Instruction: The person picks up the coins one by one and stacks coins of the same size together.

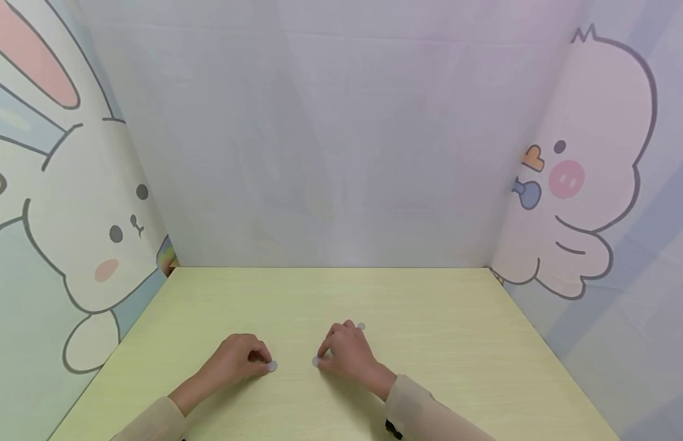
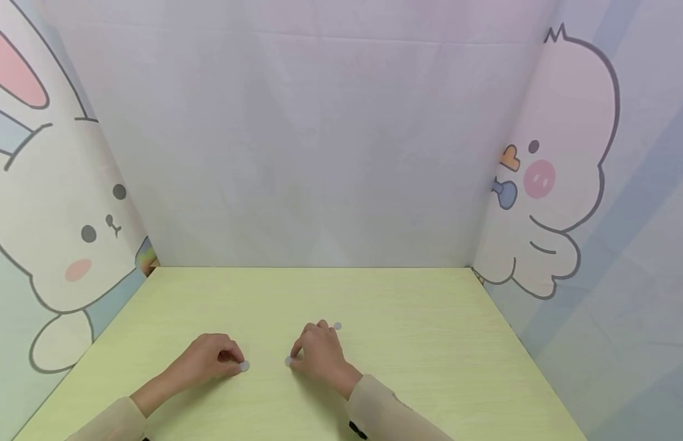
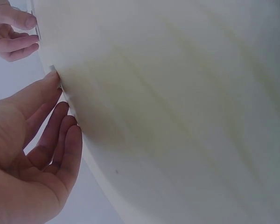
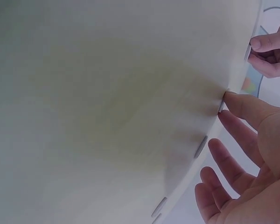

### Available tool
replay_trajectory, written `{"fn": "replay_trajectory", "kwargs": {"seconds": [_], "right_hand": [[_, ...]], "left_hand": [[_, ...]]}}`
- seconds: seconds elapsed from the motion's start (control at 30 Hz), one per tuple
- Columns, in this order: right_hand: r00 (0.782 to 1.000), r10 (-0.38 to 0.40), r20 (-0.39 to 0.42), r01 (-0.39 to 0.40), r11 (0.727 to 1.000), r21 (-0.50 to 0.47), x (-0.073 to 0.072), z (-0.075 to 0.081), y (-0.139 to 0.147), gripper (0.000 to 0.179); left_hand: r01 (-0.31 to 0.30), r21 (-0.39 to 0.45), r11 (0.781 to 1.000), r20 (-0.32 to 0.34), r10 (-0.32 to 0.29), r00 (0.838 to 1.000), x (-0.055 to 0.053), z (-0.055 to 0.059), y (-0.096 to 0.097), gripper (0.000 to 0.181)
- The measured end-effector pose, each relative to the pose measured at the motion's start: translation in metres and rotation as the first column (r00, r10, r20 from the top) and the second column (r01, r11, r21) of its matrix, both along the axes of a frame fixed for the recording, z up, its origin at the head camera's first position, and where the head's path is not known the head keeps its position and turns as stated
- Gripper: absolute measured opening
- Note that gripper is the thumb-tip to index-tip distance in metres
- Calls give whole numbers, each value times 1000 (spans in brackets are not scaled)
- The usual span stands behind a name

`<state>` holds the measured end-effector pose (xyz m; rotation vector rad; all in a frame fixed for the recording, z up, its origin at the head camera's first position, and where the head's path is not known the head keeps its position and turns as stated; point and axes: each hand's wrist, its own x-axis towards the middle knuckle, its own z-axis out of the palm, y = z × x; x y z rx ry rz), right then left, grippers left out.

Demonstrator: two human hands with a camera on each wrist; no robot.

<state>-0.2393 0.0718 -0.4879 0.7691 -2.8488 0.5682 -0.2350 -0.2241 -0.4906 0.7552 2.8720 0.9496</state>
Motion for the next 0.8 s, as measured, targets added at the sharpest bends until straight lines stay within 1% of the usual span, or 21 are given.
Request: {"fn": "replay_trajectory", "kwargs": {"seconds": [0.17, 0.5, 0.8], "right_hand": [[1000, -2, -3, 2, 1000, 9, 3, 2, 1, 8], [1000, 11, -18, -11, 1000, 18, 5, 0, 4, 8], [1000, 13, -14, -13, 1000, 17, 7, 2, 5, 7]], "left_hand": [[-4, -4, 1000, -12, 4, 1000, 1, 1, 0, 12], [-2, 2, 1000, 3, 2, 1000, 1, 2, 1, 12], [-2, 0, 1000, 8, 2, 1000, 2, 3, 2, 11]]}}
